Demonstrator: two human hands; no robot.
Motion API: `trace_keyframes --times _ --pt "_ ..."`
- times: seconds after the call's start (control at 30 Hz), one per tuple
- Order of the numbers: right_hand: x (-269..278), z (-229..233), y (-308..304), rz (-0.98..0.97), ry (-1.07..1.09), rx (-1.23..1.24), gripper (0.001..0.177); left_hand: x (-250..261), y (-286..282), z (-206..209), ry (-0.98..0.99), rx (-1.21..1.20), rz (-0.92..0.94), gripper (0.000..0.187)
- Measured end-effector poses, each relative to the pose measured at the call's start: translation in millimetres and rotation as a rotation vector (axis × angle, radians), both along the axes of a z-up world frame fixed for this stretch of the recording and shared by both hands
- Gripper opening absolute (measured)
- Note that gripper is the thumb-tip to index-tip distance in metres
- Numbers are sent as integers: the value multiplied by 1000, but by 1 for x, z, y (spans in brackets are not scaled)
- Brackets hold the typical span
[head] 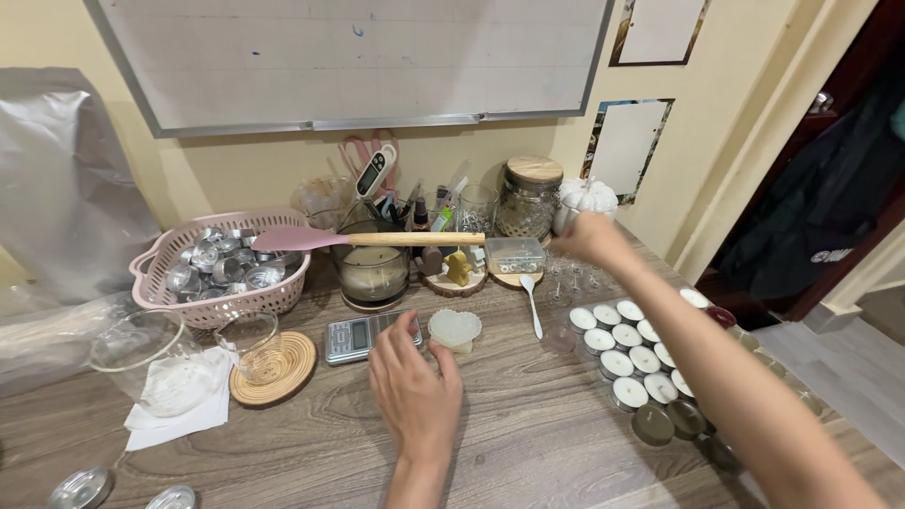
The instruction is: Preparing candle molds, wicks, and equipment for candle making at a workbench.
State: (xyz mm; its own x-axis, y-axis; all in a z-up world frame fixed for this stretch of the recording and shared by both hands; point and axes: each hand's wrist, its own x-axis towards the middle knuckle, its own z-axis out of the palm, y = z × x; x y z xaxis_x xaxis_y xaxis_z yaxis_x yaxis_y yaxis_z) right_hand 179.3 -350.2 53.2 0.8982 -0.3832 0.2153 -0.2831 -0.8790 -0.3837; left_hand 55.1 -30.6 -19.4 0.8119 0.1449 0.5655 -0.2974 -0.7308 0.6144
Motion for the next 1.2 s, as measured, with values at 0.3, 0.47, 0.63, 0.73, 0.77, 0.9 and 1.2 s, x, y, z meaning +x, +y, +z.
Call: trace_keyframes --times 0.3,0.47,0.63,0.73,0.77,0.9,1.2 --pt "-12 -52 65 58 138 -257 43 -9 0 5 -64 -26 -30 45" --pt "-37 -26 64 125 127 -26 32 -11 -2 6 -18 -125 -107 36" --pt "-121 9 111 374 149 269 27 -27 6 28 70 -408 -324 30" --pt "-160 4 138 514 161 349 27 -37 15 35 151 -625 -479 32" --pt "-172 4 146 556 164 331 27 -38 17 37 197 -723 -559 33" --pt "-198 19 174 534 142 102 27 -49 29 40 176 -745 -630 28" --pt "-201 30 173 556 42 -4 25 -62 38 45 200 -618 -562 20"
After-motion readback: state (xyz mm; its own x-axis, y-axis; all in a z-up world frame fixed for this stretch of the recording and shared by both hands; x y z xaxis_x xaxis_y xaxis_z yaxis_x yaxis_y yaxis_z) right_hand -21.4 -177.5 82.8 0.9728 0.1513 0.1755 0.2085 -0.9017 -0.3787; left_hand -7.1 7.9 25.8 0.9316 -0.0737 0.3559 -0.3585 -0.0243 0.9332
